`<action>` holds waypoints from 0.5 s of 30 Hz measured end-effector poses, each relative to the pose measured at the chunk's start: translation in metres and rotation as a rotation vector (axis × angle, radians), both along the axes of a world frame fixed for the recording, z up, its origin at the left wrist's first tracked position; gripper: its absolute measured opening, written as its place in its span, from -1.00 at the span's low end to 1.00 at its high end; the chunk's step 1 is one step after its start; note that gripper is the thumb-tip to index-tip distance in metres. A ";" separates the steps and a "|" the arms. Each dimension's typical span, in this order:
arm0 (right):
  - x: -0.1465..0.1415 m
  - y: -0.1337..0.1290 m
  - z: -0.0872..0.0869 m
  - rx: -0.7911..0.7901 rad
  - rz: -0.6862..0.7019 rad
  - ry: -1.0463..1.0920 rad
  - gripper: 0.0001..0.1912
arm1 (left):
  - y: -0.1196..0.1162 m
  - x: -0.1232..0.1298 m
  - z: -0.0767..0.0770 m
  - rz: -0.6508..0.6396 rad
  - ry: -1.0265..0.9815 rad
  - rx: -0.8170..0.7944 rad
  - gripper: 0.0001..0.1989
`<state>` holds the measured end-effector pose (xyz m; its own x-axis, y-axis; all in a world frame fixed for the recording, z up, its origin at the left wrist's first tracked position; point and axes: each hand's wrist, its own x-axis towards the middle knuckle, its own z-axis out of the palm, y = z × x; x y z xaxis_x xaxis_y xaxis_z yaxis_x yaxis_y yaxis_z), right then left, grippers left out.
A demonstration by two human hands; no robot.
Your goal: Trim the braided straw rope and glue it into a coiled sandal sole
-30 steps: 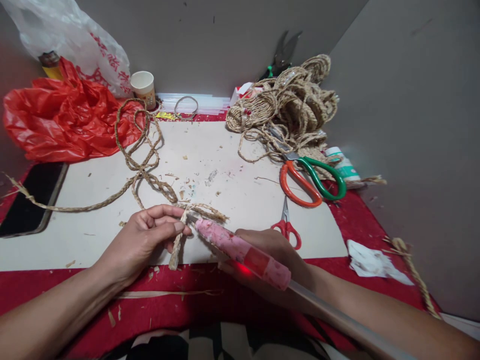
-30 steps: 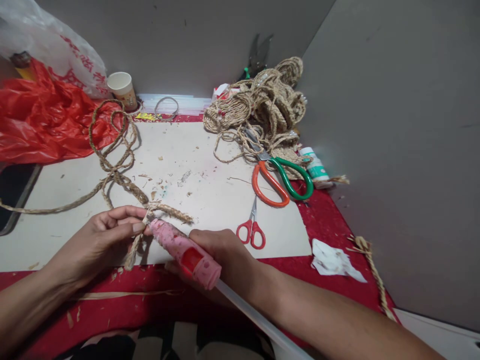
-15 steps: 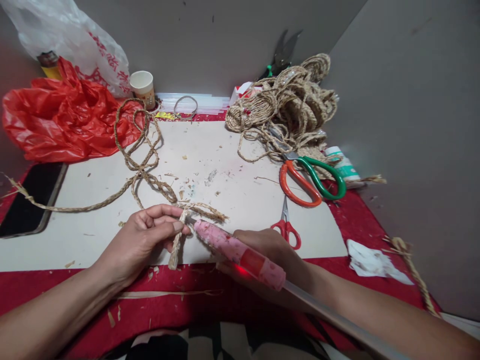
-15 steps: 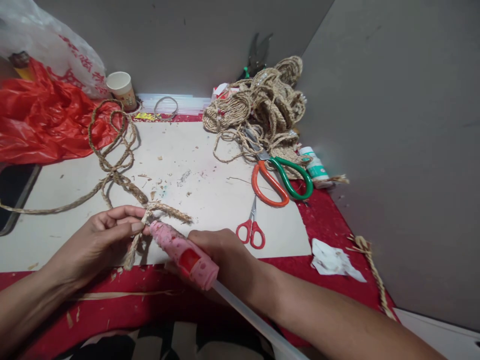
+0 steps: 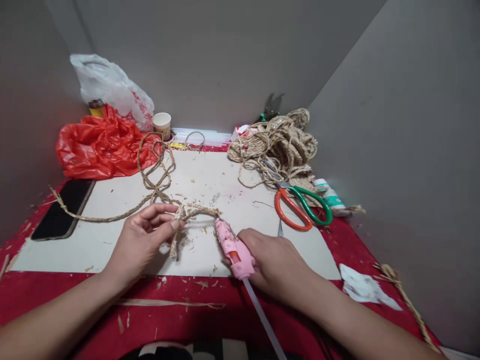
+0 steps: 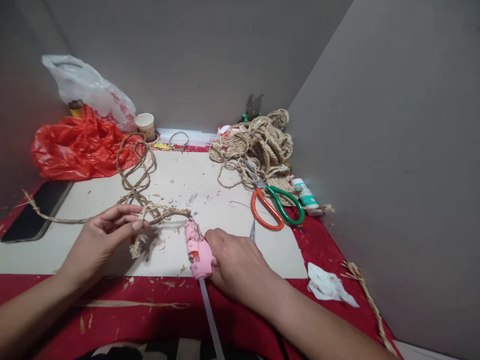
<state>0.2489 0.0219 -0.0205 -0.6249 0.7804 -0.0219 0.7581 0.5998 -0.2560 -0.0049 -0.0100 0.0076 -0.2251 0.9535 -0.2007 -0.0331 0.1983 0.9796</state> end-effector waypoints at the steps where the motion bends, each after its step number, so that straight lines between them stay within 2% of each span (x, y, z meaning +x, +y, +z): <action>1: -0.001 0.000 0.001 0.003 -0.008 -0.037 -0.92 | -0.001 0.000 0.001 0.002 0.040 0.029 -0.68; 4: -0.001 -0.002 0.006 0.025 0.012 -0.046 -0.92 | -0.002 -0.001 0.003 0.025 0.144 0.108 -0.70; 9: 0.001 -0.009 0.017 -0.003 0.232 0.060 -0.94 | 0.001 -0.006 0.011 0.107 0.180 0.262 -0.67; 11: 0.004 -0.006 0.018 0.026 0.166 0.023 -0.96 | 0.001 -0.008 0.017 0.128 0.168 0.324 -0.68; 15: 0.020 0.009 0.017 0.161 -0.139 -0.150 -0.85 | -0.007 -0.008 0.033 0.148 0.216 0.440 -0.73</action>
<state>0.2684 0.0314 -0.0040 -0.5105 0.8595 0.0255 0.8584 0.5111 -0.0442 -0.0124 -0.0171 0.0411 -0.3560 0.8920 0.2785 0.1827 -0.2259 0.9569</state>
